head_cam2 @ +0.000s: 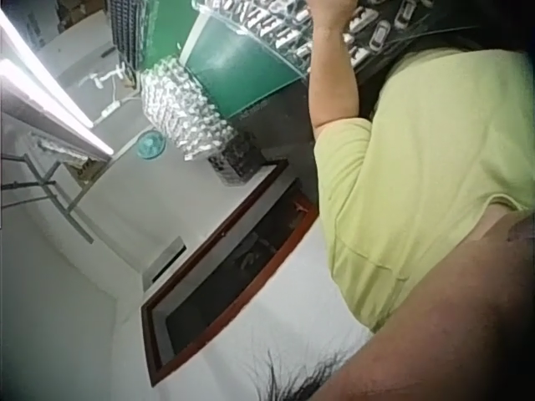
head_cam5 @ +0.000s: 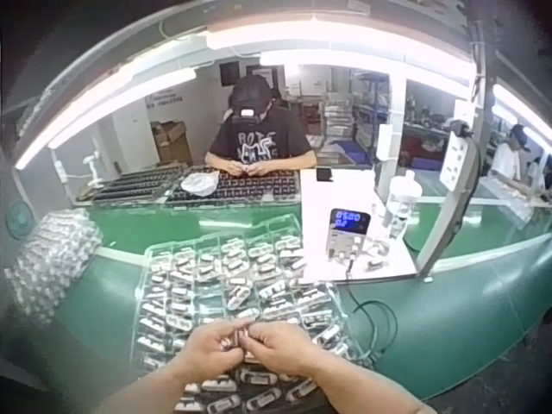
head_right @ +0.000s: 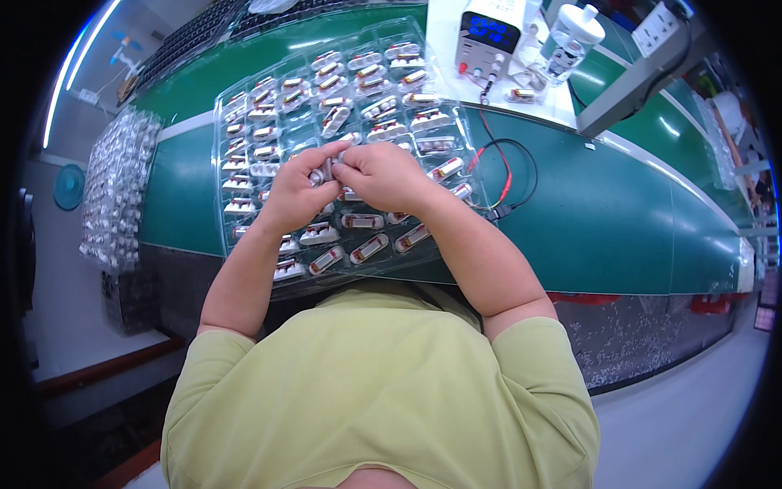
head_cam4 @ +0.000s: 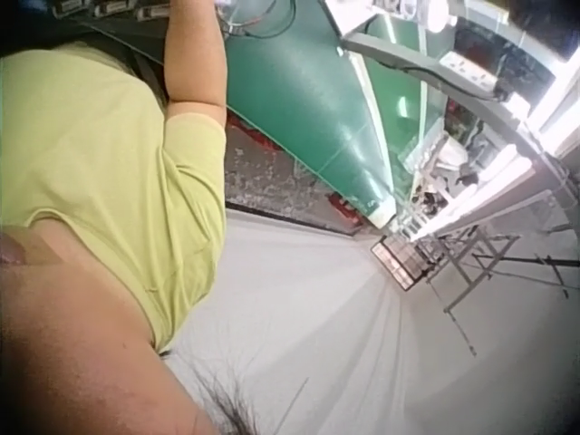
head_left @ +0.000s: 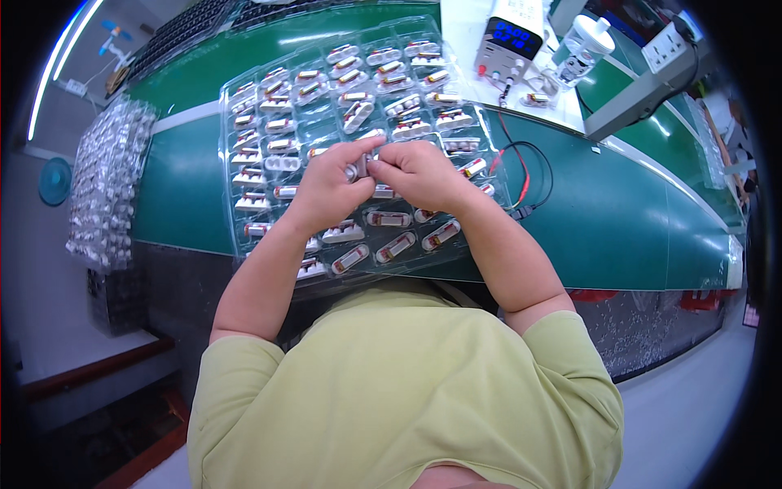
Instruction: The person tests small electronic components from a plastic tray using testing probes connected to a power supply.
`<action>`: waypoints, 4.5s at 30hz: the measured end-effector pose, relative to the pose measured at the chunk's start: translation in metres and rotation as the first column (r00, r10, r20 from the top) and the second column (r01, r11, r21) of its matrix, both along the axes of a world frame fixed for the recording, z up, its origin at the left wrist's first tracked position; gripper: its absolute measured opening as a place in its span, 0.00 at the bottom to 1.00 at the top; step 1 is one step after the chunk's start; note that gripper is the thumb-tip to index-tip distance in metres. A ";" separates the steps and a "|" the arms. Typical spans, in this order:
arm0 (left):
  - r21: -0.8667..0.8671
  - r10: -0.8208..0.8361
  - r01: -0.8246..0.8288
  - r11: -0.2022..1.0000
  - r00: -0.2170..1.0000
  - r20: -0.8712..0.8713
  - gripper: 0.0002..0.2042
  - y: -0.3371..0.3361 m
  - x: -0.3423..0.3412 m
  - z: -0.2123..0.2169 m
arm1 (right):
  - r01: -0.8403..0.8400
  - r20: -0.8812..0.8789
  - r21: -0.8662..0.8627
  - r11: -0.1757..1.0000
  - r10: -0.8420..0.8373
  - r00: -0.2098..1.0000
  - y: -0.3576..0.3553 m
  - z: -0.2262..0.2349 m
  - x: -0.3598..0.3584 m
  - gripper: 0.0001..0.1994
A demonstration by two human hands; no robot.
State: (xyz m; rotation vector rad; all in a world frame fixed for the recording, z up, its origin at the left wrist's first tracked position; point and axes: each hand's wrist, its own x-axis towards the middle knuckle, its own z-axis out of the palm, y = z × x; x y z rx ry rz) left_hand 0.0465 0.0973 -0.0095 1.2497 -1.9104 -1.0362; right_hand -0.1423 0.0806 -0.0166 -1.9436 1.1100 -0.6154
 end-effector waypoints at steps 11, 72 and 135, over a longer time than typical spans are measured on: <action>-0.234 0.472 -0.421 0.876 0.848 0.240 0.18 -0.089 0.055 -0.005 | 0.144 0.373 0.215 0.966 -0.218 0.902 -0.009 -0.009 -0.007 0.16; 0.049 0.381 -0.388 0.920 0.862 -0.335 0.09 -0.040 0.052 -0.011 | 0.279 0.177 -0.683 0.675 -0.218 0.960 -0.004 0.002 -0.005 0.06; 0.616 0.421 0.083 0.784 0.658 -0.625 0.22 -0.014 0.015 0.006 | 0.050 0.324 0.077 0.996 -0.073 0.943 0.012 0.006 0.005 0.12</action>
